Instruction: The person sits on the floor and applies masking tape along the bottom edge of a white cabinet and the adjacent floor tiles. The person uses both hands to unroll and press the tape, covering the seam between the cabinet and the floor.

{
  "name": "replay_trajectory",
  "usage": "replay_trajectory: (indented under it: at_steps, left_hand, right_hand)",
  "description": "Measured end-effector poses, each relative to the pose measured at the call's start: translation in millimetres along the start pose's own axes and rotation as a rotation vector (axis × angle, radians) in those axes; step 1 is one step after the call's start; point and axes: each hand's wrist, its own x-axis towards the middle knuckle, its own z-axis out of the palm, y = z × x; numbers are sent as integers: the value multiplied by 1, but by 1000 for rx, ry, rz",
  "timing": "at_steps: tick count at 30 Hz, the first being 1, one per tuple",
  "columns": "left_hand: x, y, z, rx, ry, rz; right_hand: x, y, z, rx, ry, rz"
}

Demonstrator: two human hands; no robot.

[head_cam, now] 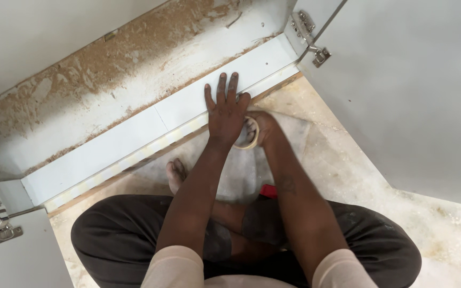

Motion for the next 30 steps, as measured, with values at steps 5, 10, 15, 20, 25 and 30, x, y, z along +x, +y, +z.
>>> replay_trajectory:
  at_steps: [5,10,15,20,25,30]
  left_hand:
    - [-4,-4,8,39,25,78]
    - [-6,-8,20,201,-22,109]
    - [3,-7,-1,-42,-246,27]
    - [-23,-12,-37,-505,-114,19]
    - [-51,-20,-66,-1078,-396,-322]
    - [-75,-23,-78,-1387,-434,-590]
  right_hand:
    - [-11,24,3,37,170,-189]
    - [-74,3,-8,131,237,-509]
    - [-114,3,-18,-31,333,-877]
    - [-104,51,7,-314,371,-1014]
    - [-137,85,47,-888,239,-1010]
    - [-109,98,55,-976,0,-1012]
